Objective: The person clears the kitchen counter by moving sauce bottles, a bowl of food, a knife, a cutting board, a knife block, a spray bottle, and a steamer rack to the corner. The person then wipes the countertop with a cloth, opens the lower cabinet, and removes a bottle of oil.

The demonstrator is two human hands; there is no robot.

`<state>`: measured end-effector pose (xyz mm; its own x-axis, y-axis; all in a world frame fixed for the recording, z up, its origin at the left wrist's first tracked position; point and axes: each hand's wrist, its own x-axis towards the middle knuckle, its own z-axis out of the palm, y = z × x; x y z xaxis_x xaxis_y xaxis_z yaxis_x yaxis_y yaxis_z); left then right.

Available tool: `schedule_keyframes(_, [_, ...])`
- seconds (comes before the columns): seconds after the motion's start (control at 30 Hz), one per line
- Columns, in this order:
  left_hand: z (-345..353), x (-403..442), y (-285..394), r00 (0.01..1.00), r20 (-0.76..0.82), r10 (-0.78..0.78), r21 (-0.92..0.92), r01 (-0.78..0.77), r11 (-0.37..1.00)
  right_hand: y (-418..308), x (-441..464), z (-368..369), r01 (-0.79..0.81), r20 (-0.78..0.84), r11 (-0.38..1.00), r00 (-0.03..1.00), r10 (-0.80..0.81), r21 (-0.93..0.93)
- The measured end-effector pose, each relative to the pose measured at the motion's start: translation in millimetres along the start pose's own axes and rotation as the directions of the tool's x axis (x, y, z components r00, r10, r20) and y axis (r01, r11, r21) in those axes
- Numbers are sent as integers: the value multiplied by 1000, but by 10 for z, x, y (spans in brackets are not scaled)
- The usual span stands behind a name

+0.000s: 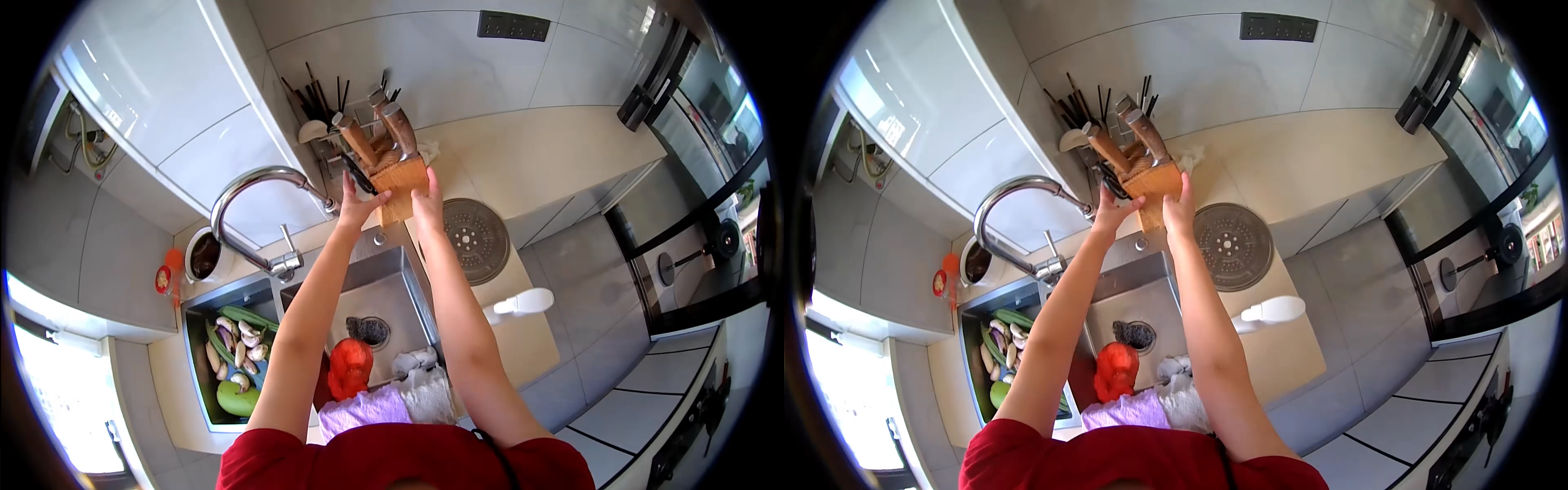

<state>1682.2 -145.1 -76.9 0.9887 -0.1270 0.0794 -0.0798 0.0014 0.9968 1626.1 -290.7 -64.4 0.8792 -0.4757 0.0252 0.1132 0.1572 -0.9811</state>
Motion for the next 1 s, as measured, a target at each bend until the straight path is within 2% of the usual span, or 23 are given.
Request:
schedule_keyframes(0.07, [8, -5, 50, 983, 182, -7, -69, 20, 997, 99, 72, 8, 36, 3, 993, 999, -36, -113])
schedule_keyframes(0.13, [66, 3, 54, 985, 171, -3, -95, 20, 995, 135, 105, -12, 83, 38, 994, 996, -80, -74])
schedule_keyframes(0.17, [85, 19, 63, 974, 228, -7, -133, 38, 990, 154, 113, -25, 129, 71, 991, 989, -126, -38])
schedule_keyframes(0.23, [91, 41, 92, 948, 315, -42, -176, 102, 979, 153, 104, -39, 96, 71, 995, 993, -94, -19])
schedule_keyframes(0.3, [99, 55, 63, 949, 314, -15, -214, 87, 973, 157, 104, -41, 62, 77, 998, 995, -61, -1])
schedule_keyframes(0.4, [82, 45, 39, 956, 292, 24, -248, 52, 967, 235, 120, -12, 18, 77, 989, 997, -29, 148])
schedule_keyframes(0.47, [79, 51, 63, 959, 280, 39, -253, 34, 967, 353, 189, -22, 178, 51, 984, 983, -179, 18])
schedule_keyframes(0.57, [71, -11, 72, 957, 290, 20, -199, 40, 979, 343, 170, -51, 139, 77, 990, 987, -141, 30])
schedule_keyframes(0.63, [49, -102, 64, 970, 195, 148, -201, -109, 974, 275, 84, -20, 124, 63, 992, 990, -125, 29])
schedule_keyframes(0.67, [30, -128, 10, 971, 190, 145, -200, -107, 974, 237, 39, 1, 112, 49, 993, 992, -113, 31])
schedule_keyframes(0.7, [18, -116, -94, 964, 173, 200, -125, -180, 976, 198, 21, 14, 111, 54, 993, 992, -112, 31])
schedule_keyframes(0.77, [-16, -60, -292, 939, 151, 310, 23, -317, 948, 134, -6, 29, 64, 83, 984, 993, -78, 169])
schedule_keyframes(0.8, [-8, -79, -233, 938, 150, 313, 22, -319, 947, 146, -9, 32, 66, 84, 983, 993, -81, 169])
schedule_keyframes(0.87, [16, -131, -119, 961, 170, 220, -33, -217, 976, 171, -17, 34, 110, 62, 973, 990, -125, 203])
schedule_keyframes(1.0, [34, -176, -108, 957, 160, 244, 39, -253, 967, -14, -118, 5, 86, 10, 988, 996, -88, 126])
